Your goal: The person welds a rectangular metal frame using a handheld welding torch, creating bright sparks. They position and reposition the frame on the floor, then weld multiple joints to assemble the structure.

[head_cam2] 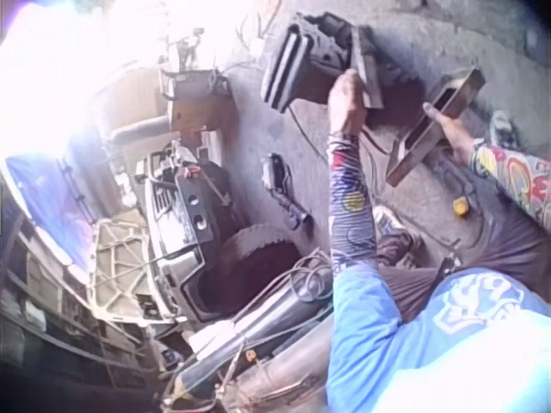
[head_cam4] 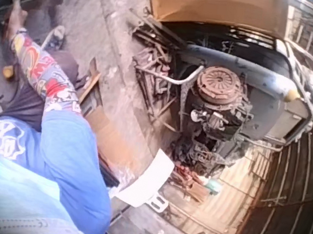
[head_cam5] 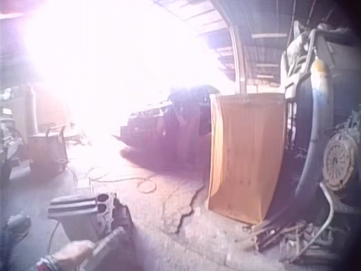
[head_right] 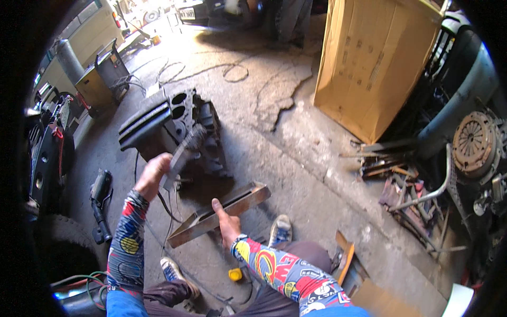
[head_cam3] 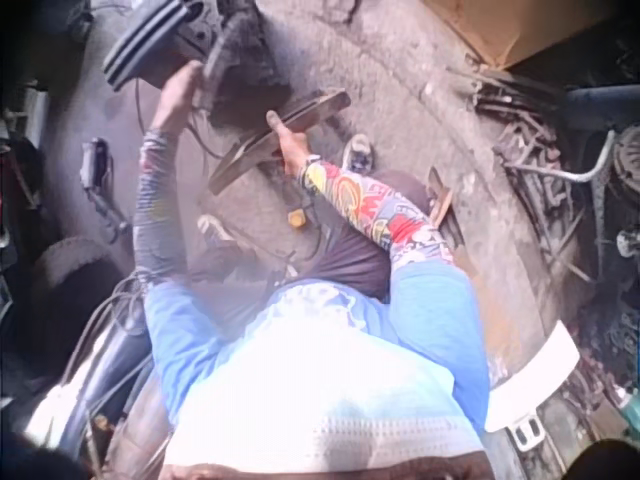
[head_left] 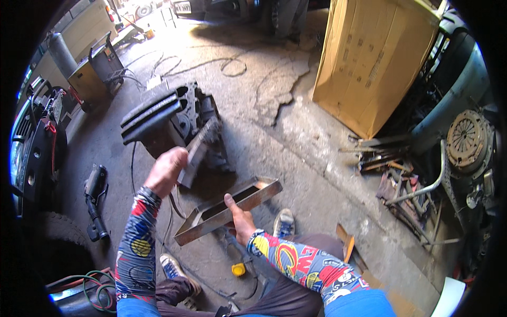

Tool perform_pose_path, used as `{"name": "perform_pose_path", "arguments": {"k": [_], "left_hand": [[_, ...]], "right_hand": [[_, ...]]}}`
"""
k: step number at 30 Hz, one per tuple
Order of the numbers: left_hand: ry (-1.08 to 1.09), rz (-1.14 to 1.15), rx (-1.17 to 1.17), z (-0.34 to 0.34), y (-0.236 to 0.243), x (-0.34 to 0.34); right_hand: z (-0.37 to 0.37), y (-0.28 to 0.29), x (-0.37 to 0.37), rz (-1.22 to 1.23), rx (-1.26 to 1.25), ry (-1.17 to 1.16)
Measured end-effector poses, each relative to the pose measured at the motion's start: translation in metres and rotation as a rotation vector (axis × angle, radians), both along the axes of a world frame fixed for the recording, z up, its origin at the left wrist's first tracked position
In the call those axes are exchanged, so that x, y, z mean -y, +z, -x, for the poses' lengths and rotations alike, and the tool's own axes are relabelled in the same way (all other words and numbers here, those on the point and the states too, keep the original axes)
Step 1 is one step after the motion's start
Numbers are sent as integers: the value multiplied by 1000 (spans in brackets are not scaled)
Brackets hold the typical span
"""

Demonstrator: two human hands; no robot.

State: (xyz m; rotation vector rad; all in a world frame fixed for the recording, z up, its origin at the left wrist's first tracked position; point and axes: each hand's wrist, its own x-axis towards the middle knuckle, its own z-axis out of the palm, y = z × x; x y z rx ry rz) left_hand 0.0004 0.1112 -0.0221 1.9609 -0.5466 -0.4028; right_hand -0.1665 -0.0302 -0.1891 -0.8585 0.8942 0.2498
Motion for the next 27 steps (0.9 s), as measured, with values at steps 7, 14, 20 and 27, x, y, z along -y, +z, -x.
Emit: {"name": "perform_pose_path", "arguments": {"k": [7, 14, 20, 27], "left_hand": [[-16, -834, 28, 36, 4, 9], [-174, -1010, -73, 53, 3, 19], [-237, -1073, -153, 55, -7, 21], [-254, -1098, -128, 65, -9, 15]], "right_hand": [[-4, 21, 1, -104, 90, 95], [-4, 43, 5, -143, 85, 36], [-7, 32, 5, -106, 96, 68], [-8, 26, 1, 18, 166, 47]]}}
